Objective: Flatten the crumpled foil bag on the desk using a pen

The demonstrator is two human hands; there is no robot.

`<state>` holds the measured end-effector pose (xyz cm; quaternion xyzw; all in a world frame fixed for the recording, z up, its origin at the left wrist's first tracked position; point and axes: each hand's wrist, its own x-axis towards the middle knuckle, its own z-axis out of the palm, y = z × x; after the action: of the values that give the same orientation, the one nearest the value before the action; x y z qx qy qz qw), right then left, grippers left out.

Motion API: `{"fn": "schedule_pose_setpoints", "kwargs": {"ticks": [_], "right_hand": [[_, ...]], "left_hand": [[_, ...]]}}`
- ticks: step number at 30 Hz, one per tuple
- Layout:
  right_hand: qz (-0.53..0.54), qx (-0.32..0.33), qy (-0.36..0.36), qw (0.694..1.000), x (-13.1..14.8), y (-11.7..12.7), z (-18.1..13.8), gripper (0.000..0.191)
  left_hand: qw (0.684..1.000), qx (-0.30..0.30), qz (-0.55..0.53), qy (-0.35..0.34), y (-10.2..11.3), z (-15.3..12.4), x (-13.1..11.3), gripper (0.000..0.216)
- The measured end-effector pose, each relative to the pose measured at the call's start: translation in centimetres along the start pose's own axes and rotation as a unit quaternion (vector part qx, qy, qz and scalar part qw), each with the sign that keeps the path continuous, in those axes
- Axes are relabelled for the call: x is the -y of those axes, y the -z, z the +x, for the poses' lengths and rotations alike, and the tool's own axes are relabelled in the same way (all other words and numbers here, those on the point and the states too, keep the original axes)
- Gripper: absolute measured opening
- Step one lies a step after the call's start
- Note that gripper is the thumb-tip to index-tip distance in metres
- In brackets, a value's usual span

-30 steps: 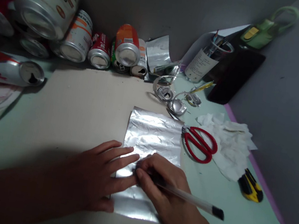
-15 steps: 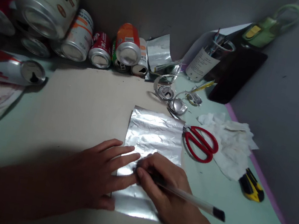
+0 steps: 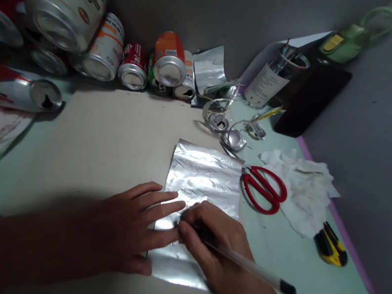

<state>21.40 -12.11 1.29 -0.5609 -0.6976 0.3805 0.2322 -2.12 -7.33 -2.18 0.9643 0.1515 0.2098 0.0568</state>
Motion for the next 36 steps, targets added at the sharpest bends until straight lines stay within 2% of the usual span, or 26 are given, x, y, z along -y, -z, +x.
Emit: {"fn": "schedule_pose_setpoints", "kwargs": {"ticks": [5,20,36], "right_hand": [[0.004,-0.004,0.004,1.0,0.13,-0.07,0.18,0.023],[-0.009,-0.002,-0.003,1.0,0.41,-0.02,0.33,0.023],[0.006,-0.007,-0.007,1.0,0.51,-0.02,0.26,0.023]], "left_hand": [[1.0,0.014,-0.004,0.002,-0.06,-0.07,0.03,0.076],[1.0,0.007,-0.004,-0.003,-0.17,-0.06,0.15,0.076],[0.999,0.042,-0.008,-0.002,0.13,-0.15,0.06,0.073]]}}
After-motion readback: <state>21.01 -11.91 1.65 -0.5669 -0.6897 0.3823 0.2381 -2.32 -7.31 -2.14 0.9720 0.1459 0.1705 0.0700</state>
